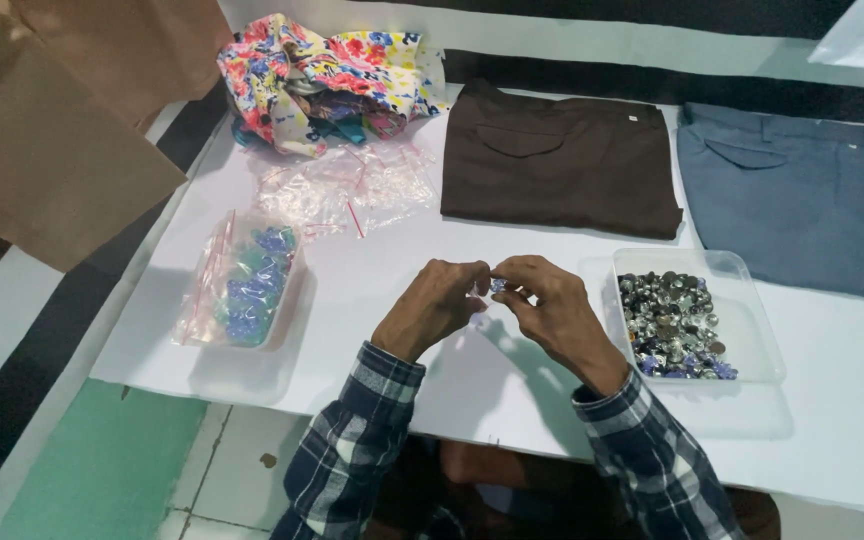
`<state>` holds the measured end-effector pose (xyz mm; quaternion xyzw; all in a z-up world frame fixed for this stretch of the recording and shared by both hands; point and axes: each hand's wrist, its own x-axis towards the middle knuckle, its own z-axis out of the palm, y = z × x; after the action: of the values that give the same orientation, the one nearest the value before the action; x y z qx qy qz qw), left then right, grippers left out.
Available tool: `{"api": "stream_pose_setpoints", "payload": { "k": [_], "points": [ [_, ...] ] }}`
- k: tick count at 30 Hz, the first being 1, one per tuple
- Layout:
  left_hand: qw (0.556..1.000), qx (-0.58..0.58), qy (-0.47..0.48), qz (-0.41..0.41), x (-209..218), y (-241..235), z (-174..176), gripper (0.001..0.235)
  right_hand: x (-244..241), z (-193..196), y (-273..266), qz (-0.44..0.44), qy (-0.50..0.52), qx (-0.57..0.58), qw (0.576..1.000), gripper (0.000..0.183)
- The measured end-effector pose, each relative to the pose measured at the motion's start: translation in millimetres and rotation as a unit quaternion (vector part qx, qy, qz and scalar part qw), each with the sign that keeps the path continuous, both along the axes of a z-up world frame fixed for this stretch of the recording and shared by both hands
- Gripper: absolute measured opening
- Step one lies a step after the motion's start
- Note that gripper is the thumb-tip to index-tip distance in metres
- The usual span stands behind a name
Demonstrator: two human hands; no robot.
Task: Sorting and arranging small blue beads and metallic buttons on a flat surface.
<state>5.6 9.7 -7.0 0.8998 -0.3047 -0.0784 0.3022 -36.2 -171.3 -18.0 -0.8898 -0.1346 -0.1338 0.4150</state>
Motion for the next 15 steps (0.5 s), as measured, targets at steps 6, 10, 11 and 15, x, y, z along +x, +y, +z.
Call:
{"api": "stream_pose_setpoints", "payload": {
  "k": [6, 10, 11, 15],
  "points": [
    [1.000, -0.018, 0.011, -0.008, 0, 4, -8, 0.032, -4, 7, 3, 0.008, 0.024, -0.008, 1.000, 0.041],
    [1.000, -0.021, 0.003, -0.014, 0, 5, -10, 0.032, -4, 6, 2, 0.007, 0.032, -0.016, 0.999, 0.045],
    [1.000, -0.019, 0.006, -0.012, 0, 5, -8, 0.032, -4, 6, 2, 0.004, 0.034, -0.022, 0.999, 0.047],
    [1.000, -0.015, 0.003, -0.010, 1, 3, -5, 0.031, -2, 3, -1, -0.001, 0.024, -0.047, 0.999, 0.043]
  ]
}}
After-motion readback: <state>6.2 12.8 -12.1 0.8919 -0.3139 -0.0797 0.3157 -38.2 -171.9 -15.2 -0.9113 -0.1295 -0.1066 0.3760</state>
